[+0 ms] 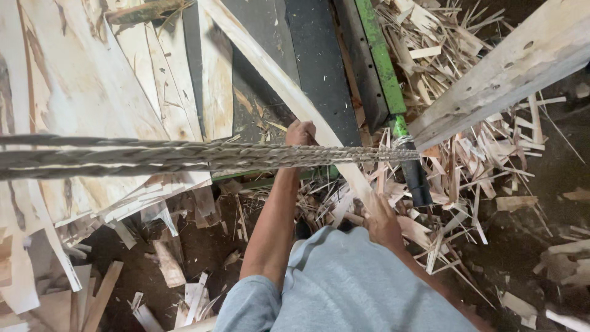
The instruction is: The person processes wood veneers by selecting thin strips of wood from a pile and feeding them into a green woodworking machine to trim or flatten them.
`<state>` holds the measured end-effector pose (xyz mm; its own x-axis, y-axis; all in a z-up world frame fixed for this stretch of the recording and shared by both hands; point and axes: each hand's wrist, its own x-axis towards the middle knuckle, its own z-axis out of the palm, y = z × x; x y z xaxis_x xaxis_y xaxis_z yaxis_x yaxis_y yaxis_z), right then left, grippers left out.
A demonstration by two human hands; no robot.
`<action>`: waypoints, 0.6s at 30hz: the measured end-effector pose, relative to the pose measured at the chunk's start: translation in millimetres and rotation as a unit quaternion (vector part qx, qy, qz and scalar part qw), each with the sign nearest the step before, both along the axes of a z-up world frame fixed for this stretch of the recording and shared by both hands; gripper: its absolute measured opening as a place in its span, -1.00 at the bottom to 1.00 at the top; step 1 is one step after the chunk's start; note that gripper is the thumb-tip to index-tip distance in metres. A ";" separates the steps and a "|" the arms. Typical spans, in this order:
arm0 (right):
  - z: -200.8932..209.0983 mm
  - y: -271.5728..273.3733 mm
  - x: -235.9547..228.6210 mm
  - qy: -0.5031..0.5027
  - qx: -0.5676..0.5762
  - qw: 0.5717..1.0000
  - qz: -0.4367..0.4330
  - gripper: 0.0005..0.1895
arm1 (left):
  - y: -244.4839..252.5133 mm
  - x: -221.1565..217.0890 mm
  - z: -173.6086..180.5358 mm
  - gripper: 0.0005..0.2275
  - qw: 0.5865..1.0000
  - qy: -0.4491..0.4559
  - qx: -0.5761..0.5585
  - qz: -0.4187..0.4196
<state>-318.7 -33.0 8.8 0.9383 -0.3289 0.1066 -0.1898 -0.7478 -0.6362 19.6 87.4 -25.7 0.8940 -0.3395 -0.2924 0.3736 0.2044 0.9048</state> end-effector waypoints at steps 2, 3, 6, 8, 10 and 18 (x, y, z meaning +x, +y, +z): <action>-6.3 -6.1 -1.0 -0.049 -0.110 0.993 0.013 -0.37 | 7.8 -5.1 27.0 -0.85 0.998 0.035 -0.048 -0.013; -9.2 -7.9 -2.4 -0.048 -0.108 0.993 0.012 -0.37 | 9.7 -12.0 44.8 -0.85 0.998 0.035 -0.046 -0.014; -14.9 -12.8 -5.8 -0.075 0.043 0.996 -0.026 -0.18 | 14.6 -30.0 85.0 -0.70 0.957 0.207 -0.194 0.055; -15.0 -11.4 -9.0 -0.084 0.068 0.993 -0.047 -0.22 | 21.6 -28.3 92.0 -0.68 0.969 0.162 -0.184 0.022; -12.1 -11.4 -11.1 -0.092 0.056 0.992 -0.064 -0.19 | 22.8 -21.6 94.1 -0.68 0.969 0.153 -0.191 0.021; 3.9 -15.6 -25.6 -0.072 -0.082 0.988 -0.108 -0.10 | 35.3 -22.5 93.8 -0.62 0.993 -0.005 -0.102 0.061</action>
